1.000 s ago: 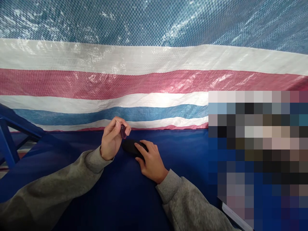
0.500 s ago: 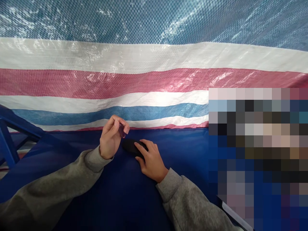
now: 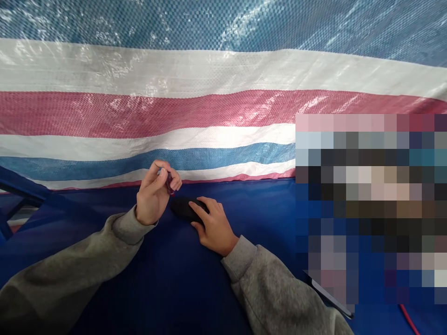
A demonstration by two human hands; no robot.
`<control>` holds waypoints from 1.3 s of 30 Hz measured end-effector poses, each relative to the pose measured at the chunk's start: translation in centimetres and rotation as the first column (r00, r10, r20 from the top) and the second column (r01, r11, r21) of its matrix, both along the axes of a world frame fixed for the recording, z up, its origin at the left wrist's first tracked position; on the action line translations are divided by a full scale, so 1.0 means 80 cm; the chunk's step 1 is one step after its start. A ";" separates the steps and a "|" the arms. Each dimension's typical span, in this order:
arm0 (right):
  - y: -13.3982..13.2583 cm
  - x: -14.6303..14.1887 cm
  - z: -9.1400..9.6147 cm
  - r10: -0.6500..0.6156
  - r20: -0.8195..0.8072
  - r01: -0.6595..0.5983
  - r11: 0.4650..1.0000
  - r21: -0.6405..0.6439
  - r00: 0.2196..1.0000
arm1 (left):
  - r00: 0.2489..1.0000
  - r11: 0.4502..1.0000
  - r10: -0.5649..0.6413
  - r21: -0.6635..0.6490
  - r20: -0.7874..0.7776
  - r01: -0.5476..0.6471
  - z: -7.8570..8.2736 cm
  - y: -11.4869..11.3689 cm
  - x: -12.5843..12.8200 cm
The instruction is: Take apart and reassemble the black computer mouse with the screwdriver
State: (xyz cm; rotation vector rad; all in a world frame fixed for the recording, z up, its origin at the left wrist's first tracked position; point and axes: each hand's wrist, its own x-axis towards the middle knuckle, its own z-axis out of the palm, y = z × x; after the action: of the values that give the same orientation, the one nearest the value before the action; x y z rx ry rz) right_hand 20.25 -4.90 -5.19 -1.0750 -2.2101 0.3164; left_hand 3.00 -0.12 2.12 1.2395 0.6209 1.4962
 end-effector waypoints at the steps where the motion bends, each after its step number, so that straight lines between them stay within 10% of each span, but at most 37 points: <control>1: 0.000 0.000 0.000 0.000 -0.001 0.000 1.000 0.003 1.000 | 1.000 1.000 0.016 0.002 -0.015 -0.016 0.000 0.000 0.000; 39: 0.002 0.002 -0.004 0.018 -0.008 -0.017 1.000 0.013 1.000 | 0.999 0.998 -0.026 -0.051 0.028 0.027 0.003 -0.002 0.004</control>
State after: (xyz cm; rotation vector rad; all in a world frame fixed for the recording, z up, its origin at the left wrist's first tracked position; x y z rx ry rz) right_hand 20.43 -4.75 -5.54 -1.0462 -2.2126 0.3128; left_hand 3.29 -0.27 2.33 1.1814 0.6191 1.4644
